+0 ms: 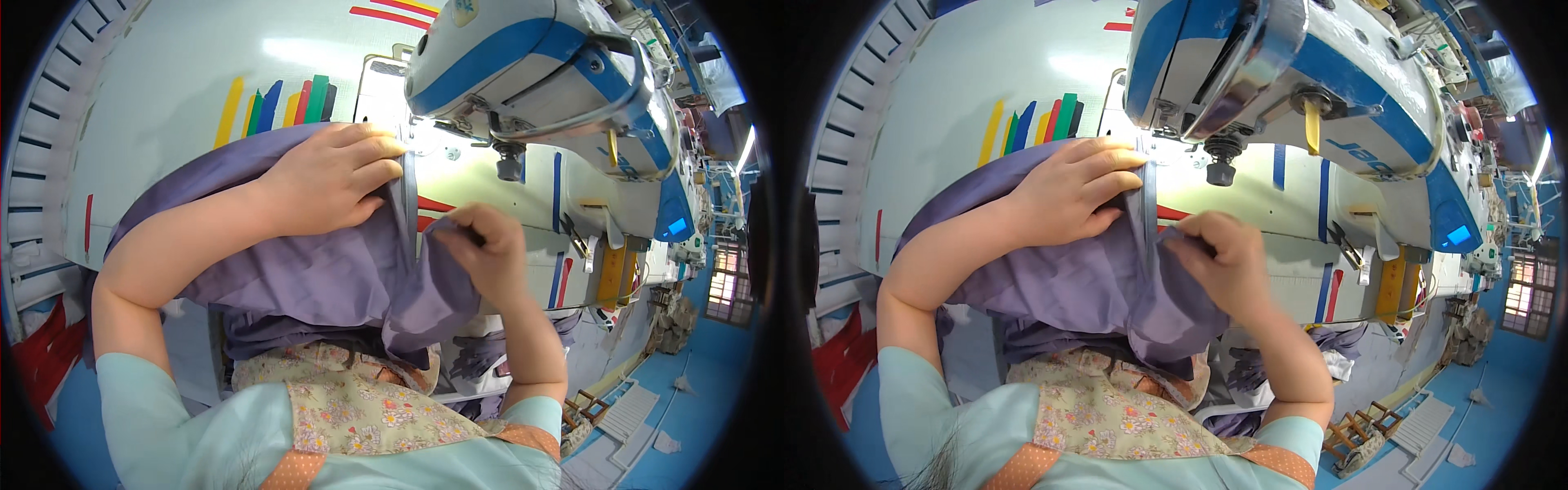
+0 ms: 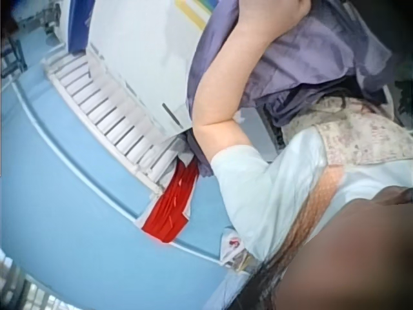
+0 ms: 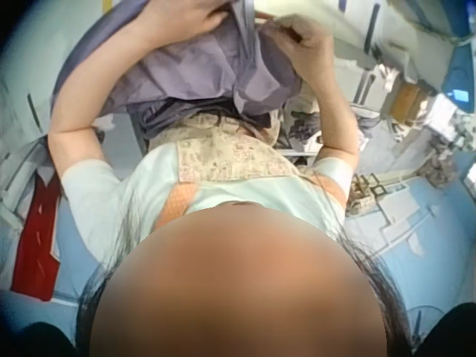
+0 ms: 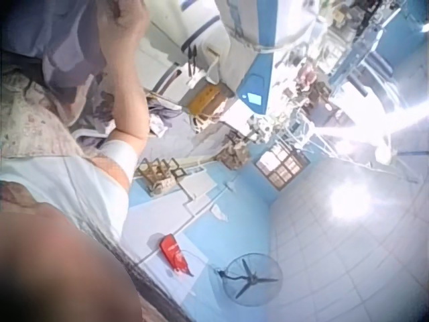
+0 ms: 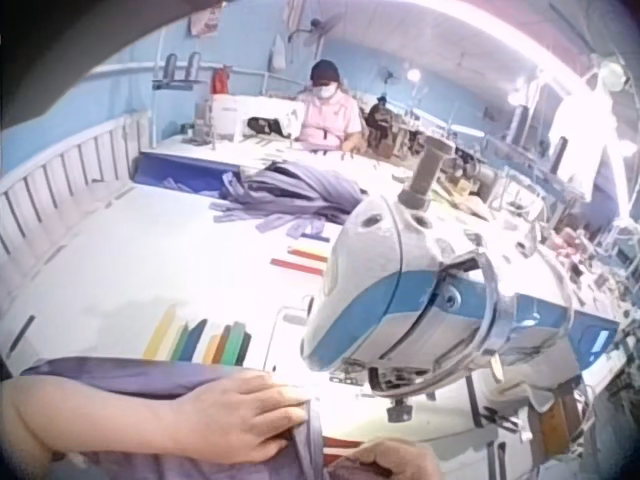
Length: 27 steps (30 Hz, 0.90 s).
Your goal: Sewing a zipper and assembling fabric components of a purple garment using an industrial sewing machine.
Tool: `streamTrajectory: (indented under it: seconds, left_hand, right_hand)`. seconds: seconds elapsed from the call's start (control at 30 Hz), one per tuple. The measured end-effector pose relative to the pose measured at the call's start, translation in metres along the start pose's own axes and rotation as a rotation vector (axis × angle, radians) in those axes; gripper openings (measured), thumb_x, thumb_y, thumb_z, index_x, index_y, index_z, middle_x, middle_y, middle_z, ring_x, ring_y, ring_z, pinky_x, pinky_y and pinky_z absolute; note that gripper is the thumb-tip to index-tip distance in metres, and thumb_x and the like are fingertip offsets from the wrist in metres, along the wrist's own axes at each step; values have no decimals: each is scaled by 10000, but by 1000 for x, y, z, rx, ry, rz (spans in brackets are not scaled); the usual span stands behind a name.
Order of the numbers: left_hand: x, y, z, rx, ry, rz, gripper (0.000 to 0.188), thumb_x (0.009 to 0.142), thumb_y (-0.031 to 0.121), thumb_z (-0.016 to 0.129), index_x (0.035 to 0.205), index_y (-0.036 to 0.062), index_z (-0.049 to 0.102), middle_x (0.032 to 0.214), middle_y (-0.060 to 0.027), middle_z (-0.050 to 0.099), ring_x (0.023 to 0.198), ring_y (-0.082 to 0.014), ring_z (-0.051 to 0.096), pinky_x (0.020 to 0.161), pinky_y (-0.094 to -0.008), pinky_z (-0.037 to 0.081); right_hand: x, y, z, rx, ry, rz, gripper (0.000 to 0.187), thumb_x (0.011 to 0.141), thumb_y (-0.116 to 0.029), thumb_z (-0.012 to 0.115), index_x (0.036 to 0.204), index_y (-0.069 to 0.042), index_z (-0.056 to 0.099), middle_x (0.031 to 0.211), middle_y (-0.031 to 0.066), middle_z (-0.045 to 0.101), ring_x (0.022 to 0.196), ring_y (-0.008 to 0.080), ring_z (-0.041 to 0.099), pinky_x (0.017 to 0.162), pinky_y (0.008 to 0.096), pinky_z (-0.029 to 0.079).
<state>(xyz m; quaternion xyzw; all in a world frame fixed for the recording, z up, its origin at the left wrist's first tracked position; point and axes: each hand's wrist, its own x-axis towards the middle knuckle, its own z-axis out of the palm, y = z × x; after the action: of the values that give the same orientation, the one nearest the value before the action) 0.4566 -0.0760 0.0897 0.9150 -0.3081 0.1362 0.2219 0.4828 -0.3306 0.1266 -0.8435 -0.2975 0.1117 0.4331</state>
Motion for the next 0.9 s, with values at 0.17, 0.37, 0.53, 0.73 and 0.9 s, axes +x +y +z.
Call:
streamTrajectory:
  seconds: [0.17, 0.37, 0.53, 0.73, 0.9]
  left_hand:
    - [2, -1, -7, -73, -85, 69, 565, 718, 146, 717, 1253, 92, 544, 1308, -77, 520, 1238, -272, 495, 1049, -423, 408]
    - [-6, 0, -13, -134, -143, 132, 559, 676, 142, 733, 1215, 79, 601, 1268, -74, 549, 1207, -254, 529, 1010, -402, 446]
    - [-6, -4, -15, -141, -131, 133, 586, 655, 154, 742, 1220, 94, 602, 1267, -75, 549, 1186, -252, 542, 1000, -392, 449]
    - [-1, -12, -12, -131, -143, 159, 580, 658, 175, 732, 1219, 103, 603, 1268, -64, 549, 1175, -236, 545, 983, -383, 456]
    - [1, -15, -12, -124, -137, 181, 564, 666, 172, 721, 1214, 103, 606, 1260, -52, 550, 1161, -230, 549, 975, -382, 459]
  right_hand:
    - [33, 4, -4, 53, -13, 167, 117, 816, -27, 734, 881, -2, 641, 741, -23, 596, 684, 42, 529, 624, 227, 439]
    - [62, 7, 8, -51, -80, 305, 159, 850, -126, 742, 953, -22, 681, 812, 11, 676, 736, 55, 586, 684, 219, 487]
    - [65, 9, 14, -55, -42, 346, 174, 856, -158, 743, 962, -29, 694, 842, 2, 687, 771, 57, 603, 722, 221, 498]
    - [68, 18, 10, 14, -83, 366, 209, 863, -228, 736, 996, -68, 711, 846, -30, 677, 786, 40, 583, 733, 214, 474]
    - [66, 14, 16, 57, -16, 367, 214, 858, -260, 728, 969, -78, 721, 812, -29, 673, 741, 42, 576, 694, 210, 468]
